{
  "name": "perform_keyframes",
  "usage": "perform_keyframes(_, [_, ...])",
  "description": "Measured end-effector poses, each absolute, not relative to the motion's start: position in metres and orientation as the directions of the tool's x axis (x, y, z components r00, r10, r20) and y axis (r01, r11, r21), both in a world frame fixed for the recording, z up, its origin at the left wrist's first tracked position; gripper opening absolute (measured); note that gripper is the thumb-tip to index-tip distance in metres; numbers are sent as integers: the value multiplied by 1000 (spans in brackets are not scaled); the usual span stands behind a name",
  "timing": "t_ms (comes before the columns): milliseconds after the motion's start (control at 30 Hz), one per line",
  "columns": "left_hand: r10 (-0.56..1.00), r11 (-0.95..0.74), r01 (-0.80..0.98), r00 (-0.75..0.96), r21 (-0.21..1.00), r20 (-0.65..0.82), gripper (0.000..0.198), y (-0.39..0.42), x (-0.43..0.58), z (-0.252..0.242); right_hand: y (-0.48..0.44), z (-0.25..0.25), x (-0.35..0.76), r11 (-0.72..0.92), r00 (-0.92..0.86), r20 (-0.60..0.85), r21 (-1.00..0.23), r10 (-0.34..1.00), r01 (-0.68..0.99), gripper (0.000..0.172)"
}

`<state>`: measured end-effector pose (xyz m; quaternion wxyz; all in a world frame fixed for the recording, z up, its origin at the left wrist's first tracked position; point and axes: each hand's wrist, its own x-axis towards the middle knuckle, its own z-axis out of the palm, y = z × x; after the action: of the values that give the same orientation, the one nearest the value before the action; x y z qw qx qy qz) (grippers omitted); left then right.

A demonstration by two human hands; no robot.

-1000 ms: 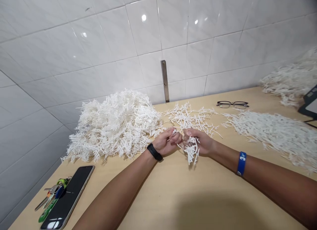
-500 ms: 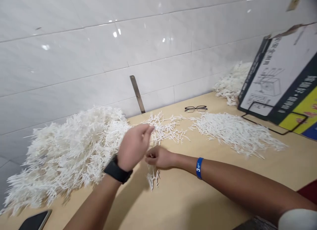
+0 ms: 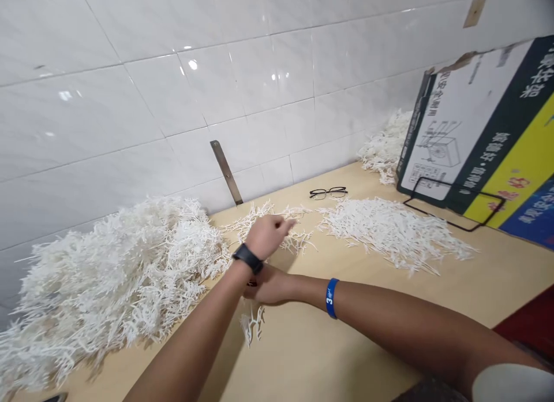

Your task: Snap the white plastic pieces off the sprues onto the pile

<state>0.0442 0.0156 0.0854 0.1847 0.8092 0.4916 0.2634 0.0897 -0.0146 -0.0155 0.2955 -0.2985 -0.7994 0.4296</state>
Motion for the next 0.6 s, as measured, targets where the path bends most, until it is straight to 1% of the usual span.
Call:
perform_keyframes(33, [898,-440,697,355,567,260,44,11,24,86,-15,-16,88,461,-648,218,-857,730,231,19])
perform_keyframes(100, [901,-433,661,324,613,287,36,-2,-16,80,-14,-16,86,464,-612,248,-858,750,221,28])
perform_keyframes(133, [908,-419,641,287,643,305,32,-10,-34,72,-13,-16,86,461,-575,280,-866,769,195,31])
perform_keyframes(167, [917,-397,632,248,666,312,32,-18,-50,62,-12,-15,86,454,-524,315,-877,791,157,33])
perform_keyframes(267, [960,-280,592,172,756,221,37,-39,-79,28,-9,-14,85,444,-399,381,-893,834,75,35])
perform_keyframes(333, [953,-280,562,258,779,157,36,-46,-85,11,-7,-15,85,433,-399,376,-899,837,61,35])
perform_keyframes(400, [939,-296,543,316,786,135,32,-49,-83,3,-7,-16,85,423,-414,361,-903,836,67,36])
perform_keyframes(500, [925,-327,535,350,779,148,22,-48,-79,3,-7,-13,87,409,-386,349,-909,854,83,40])
perform_keyframes(600, [931,-305,503,338,809,141,21,-48,-79,4,0,2,95,396,-319,342,-911,884,120,44])
